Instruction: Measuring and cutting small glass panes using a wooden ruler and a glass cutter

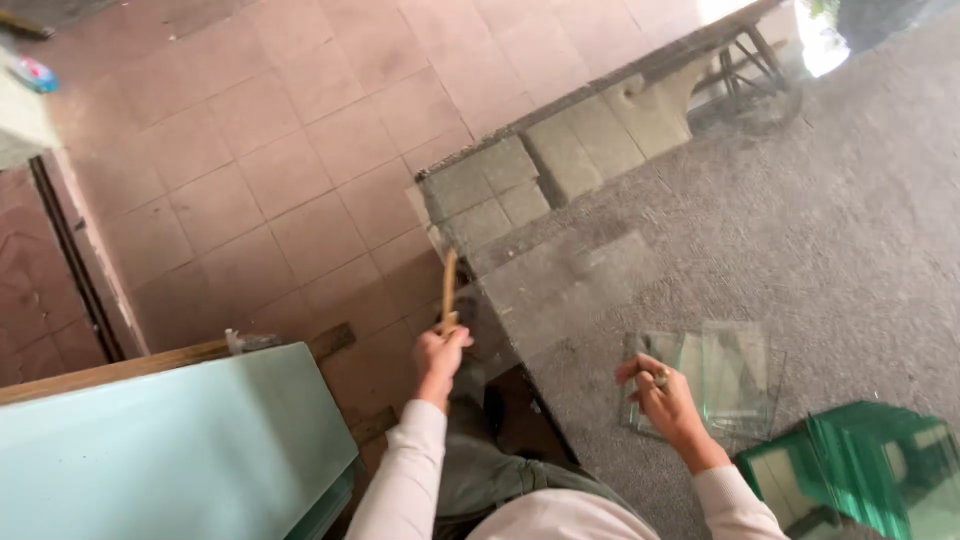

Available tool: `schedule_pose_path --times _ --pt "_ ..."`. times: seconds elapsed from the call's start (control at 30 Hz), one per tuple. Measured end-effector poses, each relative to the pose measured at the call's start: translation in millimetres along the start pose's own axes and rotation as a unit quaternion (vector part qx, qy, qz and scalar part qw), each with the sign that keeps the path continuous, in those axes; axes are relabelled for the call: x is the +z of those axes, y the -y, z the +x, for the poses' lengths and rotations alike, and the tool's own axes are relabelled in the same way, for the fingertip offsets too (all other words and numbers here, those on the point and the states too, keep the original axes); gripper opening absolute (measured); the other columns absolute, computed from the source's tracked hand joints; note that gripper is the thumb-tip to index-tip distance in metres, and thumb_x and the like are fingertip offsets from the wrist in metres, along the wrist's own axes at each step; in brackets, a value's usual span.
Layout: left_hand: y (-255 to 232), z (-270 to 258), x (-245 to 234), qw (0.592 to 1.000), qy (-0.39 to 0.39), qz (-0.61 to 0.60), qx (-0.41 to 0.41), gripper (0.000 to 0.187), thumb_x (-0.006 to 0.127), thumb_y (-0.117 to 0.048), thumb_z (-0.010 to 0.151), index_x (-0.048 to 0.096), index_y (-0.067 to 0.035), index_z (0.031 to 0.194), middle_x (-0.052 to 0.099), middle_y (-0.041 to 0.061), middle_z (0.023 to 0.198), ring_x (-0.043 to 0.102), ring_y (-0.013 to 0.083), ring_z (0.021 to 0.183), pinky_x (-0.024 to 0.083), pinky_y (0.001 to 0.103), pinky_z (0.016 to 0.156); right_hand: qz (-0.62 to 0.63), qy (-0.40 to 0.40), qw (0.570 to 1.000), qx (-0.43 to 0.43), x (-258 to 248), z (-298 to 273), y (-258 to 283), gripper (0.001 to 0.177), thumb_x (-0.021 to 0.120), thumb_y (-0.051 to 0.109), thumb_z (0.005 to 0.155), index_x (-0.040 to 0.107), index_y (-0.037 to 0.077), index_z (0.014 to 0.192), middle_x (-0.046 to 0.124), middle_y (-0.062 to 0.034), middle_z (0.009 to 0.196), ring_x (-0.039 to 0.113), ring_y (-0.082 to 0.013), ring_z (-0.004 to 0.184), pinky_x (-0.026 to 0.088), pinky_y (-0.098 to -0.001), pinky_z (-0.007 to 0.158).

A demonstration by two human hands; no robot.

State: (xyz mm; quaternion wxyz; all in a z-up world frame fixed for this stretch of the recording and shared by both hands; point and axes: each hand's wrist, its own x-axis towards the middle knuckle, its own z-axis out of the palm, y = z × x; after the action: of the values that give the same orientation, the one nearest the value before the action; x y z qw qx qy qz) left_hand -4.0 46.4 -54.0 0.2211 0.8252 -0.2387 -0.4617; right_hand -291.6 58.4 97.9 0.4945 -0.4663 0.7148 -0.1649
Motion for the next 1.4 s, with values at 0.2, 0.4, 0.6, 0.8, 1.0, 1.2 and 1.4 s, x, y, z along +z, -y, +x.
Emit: schedule_pose_path --times 0.2,0.4,0.6,0.8,1.0,1.2,1.4 --pt "3 -37 -84 0.986 0.085 -0.14 0.009 0.009 0.057 -0.012 0.072 0.059 -0.004 0.074 0.064 0.018 0.072 0.033 0.0091 0.028 0.027 0.019 0.032 -0.009 0.059 0.998 0.007 33 6 37 0.024 0.043 0.006 0.076 0.064 0.004 0.089 0.064 -0.022 0.079 0.061 -0.033 0.069 0.053 -0.0359 0.049" --pt "-20 -81 -52 0.976 0.191 -0.094 0.053 0.005 0.069 -0.017 0.062 0.067 -0.012 0.064 0.06 0.004 0.059 0.043 0.0111 0.052 0.033 0.018 0.049 0.026 0.201 0.979 -0.002 82 -4 58 0.018 0.066 0.015 0.067 0.069 0.008 0.083 0.063 -0.0147 0.059 0.052 -0.0154 0.03 0.045 -0.0236 0.03" --pt "-38 -46 -11 0.995 0.079 0.046 0.051 0.027 0.068 -0.045 0.055 0.065 -0.02 0.066 0.06 -0.001 0.057 0.057 0.0149 0.057 0.044 0.026 0.054 0.169 0.045 0.978 0.11 -4 -10 6 0.014 0.051 0.003 0.077 0.062 0.001 0.084 0.065 -0.015 0.07 0.035 -0.0109 0.04 0.034 -0.0211 0.034" --pt "-52 -16 35 0.995 0.012 -0.095 0.016 0.013 0.068 -0.016 0.061 0.059 -0.014 0.05 0.06 -0.002 0.053 0.056 0.0103 0.057 0.043 0.025 0.059 0.248 -0.058 0.953 0.164 -107 7 -151 0.017 0.053 0.013 0.082 0.058 0.0 0.092 0.06 -0.0092 0.076 0.037 -0.01 0.045 0.022 -0.0204 0.035" --pt "-68 -34 2 0.983 -0.061 0.018 0.17 0.011 0.062 -0.029 0.061 0.067 -0.023 0.068 0.064 -0.004 0.057 0.062 0.0137 0.057 0.045 0.028 0.056 -0.365 -0.149 0.878 0.273 -152 -10 -106 0.068 0.054 0.059 0.066 0.061 -0.001 0.095 0.063 -0.023 0.098 0.059 -0.0379 0.091 0.048 -0.0432 0.072" --pt "-119 -91 -53 0.906 -0.089 0.098 0.401 0.008 0.064 -0.02 0.068 0.057 -0.018 0.066 0.06 0.003 0.058 0.055 0.0224 0.054 0.04 0.033 0.053 -0.258 -0.153 0.944 -0.136 -78 -2 91 0.054 0.065 0.035 0.066 0.049 0.024 0.117 0.05 0.0008 0.119 0.049 -0.0153 0.105 0.038 -0.0295 0.086" --pt "-167 -135 -83 0.839 -0.058 0.195 0.505 0.03 0.054 -0.002 0.058 0.058 -0.023 0.079 0.056 -0.002 0.073 0.055 0.0268 0.068 0.042 0.034 0.057 -0.41 -0.019 0.855 -0.316 -6 53 104 0.027 0.06 0.039 0.071 0.052 0.013 0.069 0.055 -0.0049 0.056 0.058 -0.0271 0.053 0.042 -0.0376 0.042"
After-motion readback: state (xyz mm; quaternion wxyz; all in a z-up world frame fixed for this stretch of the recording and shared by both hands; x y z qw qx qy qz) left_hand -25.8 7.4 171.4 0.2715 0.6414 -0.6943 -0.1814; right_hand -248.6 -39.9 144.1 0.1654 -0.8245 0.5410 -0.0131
